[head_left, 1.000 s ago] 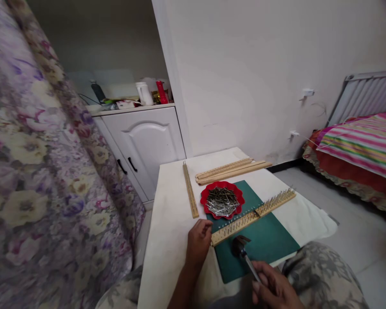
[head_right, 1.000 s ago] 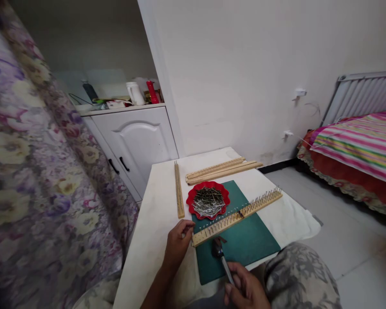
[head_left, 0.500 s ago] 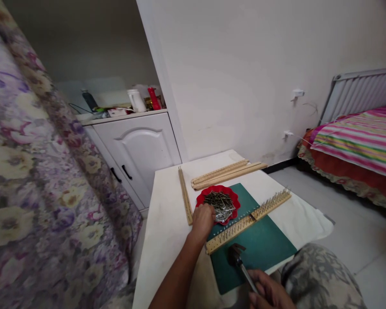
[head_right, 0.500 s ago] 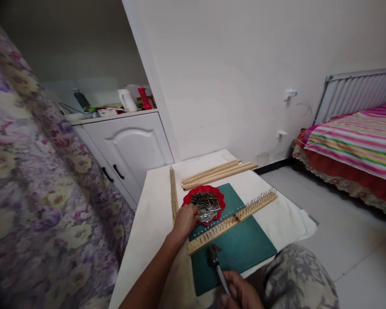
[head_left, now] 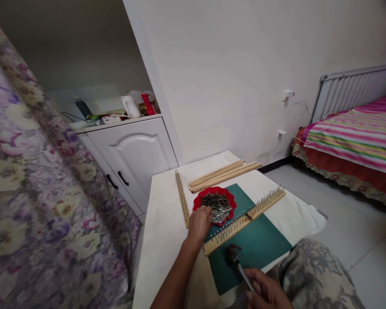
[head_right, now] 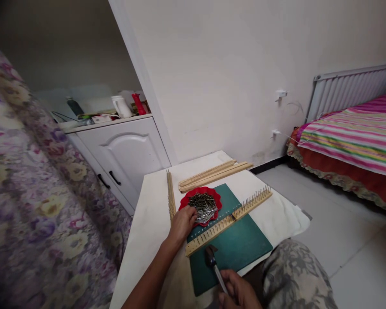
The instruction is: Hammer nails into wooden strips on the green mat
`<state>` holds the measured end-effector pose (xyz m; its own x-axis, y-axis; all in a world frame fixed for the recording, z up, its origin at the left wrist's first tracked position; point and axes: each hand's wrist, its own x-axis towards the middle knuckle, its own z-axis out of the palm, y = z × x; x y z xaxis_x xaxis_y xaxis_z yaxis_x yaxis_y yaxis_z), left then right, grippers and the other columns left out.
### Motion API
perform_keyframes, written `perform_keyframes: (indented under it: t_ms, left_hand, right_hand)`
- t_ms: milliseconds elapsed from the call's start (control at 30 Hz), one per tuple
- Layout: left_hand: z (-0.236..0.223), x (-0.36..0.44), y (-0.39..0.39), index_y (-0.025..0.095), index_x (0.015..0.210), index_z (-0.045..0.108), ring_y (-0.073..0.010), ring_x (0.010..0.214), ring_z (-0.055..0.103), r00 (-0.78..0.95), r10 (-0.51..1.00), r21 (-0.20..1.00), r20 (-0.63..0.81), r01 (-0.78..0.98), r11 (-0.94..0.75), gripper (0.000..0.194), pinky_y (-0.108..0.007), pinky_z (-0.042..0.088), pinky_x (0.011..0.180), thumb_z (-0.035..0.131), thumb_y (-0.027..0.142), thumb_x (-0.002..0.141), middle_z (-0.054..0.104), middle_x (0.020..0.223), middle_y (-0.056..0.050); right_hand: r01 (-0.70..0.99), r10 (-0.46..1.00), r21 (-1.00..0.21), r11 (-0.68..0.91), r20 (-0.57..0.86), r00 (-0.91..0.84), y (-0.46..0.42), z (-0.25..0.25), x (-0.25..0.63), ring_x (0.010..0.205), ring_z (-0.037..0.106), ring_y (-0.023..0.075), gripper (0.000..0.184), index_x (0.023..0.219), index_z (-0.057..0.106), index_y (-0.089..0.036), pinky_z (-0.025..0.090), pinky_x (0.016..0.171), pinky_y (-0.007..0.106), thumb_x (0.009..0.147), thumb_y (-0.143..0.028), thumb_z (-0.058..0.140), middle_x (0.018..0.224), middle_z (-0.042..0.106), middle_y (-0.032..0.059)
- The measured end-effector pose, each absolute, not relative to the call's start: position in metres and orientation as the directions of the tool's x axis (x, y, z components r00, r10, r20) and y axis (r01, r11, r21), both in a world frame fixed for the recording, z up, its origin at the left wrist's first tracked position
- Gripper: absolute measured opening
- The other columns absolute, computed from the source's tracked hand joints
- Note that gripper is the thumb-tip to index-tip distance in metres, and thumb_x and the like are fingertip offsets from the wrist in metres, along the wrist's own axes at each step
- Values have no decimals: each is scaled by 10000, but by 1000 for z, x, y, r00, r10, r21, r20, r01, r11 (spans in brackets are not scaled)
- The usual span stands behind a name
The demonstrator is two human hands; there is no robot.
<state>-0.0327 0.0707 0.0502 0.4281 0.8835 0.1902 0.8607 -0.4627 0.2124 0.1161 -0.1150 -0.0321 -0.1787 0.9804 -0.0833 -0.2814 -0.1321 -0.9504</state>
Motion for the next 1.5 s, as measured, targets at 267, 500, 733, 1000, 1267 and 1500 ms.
perform_keyframes:
  t_ms: [267, 500, 733, 1000, 1267, 1500]
  left_hand:
    - [37, -71, 18, 209, 805, 511, -123, 640, 538, 144, 920, 623, 365, 696, -357, 149, -204, 384, 607, 401, 278, 878, 582, 726, 28]
    - [8, -84, -25, 196, 761, 574, -124, 592, 526, 164, 945, 688, 282, 651, -319, 193, -205, 390, 567, 454, 311, 858, 574, 664, 23]
    - [1, -73, -27, 186, 773, 601, -139, 685, 562, 255, 907, 613, 334, 673, -414, 187, -230, 415, 640, 433, 207, 852, 576, 732, -14]
    - [2, -71, -25, 182, 748, 570, -140, 679, 557, 281, 899, 530, 336, 733, -427, 195, -236, 408, 630, 408, 178, 857, 554, 723, -17]
    - [12, -64, -21, 183, 743, 531, -140, 718, 549, 341, 910, 400, 237, 819, -411, 182, -231, 378, 648, 395, 137, 855, 550, 764, -21]
    - [21, -56, -17, 200, 734, 502, -128, 686, 540, 365, 912, 263, 187, 876, -405, 191, -234, 315, 594, 381, 118, 857, 556, 775, -3]
  right_hand:
    - [-164, 985, -978, -131, -109, -135, -121, -29, 118, 354, 318, 49, 445, 968, 541, -173, 208, 308, 165, 757, -564, 569, 599, 555, -38]
    - [-168, 979, -971, -170, -148, -137, -124, -17, 117, 274, 344, 19, 389, 983, 505, -184, 205, 272, 146, 792, -519, 552, 599, 571, -61]
    - [-167, 979, -969, -180, -159, -129, -125, -11, 116, 273, 338, 7, 366, 973, 501, -186, 214, 274, 130, 795, -500, 560, 590, 580, -70]
    - [-170, 977, -966, -196, -177, -122, -126, -12, 116, 262, 318, 4, 367, 985, 498, -186, 207, 270, 132, 793, -492, 562, 586, 591, -68]
    - [-196, 976, -961, -193, -168, -137, -125, -15, 116, 260, 311, 2, 339, 963, 483, -186, 225, 266, 128, 797, -472, 559, 578, 568, -82]
    - [-168, 976, -968, -187, -163, -143, -126, -10, 118, 280, 348, 16, 352, 974, 498, -186, 212, 278, 138, 797, -486, 551, 587, 576, -71]
